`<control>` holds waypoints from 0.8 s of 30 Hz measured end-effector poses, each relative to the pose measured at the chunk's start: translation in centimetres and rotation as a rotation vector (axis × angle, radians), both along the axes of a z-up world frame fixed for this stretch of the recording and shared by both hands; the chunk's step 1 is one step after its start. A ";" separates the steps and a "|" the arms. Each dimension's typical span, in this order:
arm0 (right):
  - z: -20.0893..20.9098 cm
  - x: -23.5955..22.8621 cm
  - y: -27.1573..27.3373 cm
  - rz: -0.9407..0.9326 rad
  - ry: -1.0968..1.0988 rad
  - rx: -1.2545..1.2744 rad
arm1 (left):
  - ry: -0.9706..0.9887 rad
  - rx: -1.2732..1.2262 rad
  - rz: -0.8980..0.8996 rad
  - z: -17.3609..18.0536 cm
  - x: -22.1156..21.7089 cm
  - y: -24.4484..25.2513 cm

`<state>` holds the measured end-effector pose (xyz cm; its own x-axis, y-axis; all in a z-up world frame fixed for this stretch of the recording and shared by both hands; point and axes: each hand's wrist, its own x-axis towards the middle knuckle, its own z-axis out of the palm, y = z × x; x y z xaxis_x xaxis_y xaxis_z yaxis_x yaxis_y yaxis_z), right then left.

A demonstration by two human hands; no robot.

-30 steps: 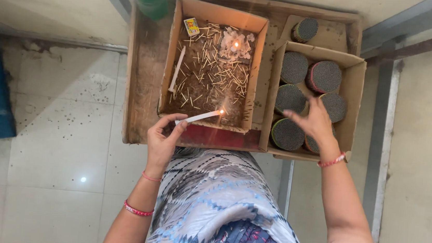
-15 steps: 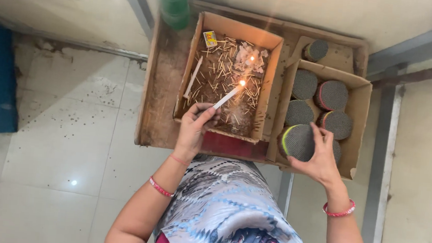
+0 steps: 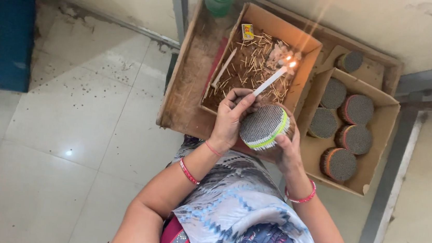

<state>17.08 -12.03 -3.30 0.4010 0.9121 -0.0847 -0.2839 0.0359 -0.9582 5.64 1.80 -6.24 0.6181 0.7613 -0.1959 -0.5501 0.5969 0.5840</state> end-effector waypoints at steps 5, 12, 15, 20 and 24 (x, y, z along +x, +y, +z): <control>-2.0 -1.2 0.3 -0.176 0.451 -0.145 | -0.018 -0.050 0.040 -0.7 -1.1 -0.5; -2.0 0.4 -2.3 -0.084 0.587 -0.107 | 0.174 0.233 0.013 -0.3 -4.8 0.3; -3.7 2.4 -4.8 0.111 0.557 -0.125 | 0.310 0.355 -0.040 0.5 -6.2 0.7; -4.1 3.9 -6.3 0.105 0.476 -0.208 | 0.302 0.530 -0.065 3.2 -7.4 1.5; -3.0 3.5 -5.7 0.037 0.479 -0.301 | 0.289 0.663 -0.080 4.2 -7.8 1.8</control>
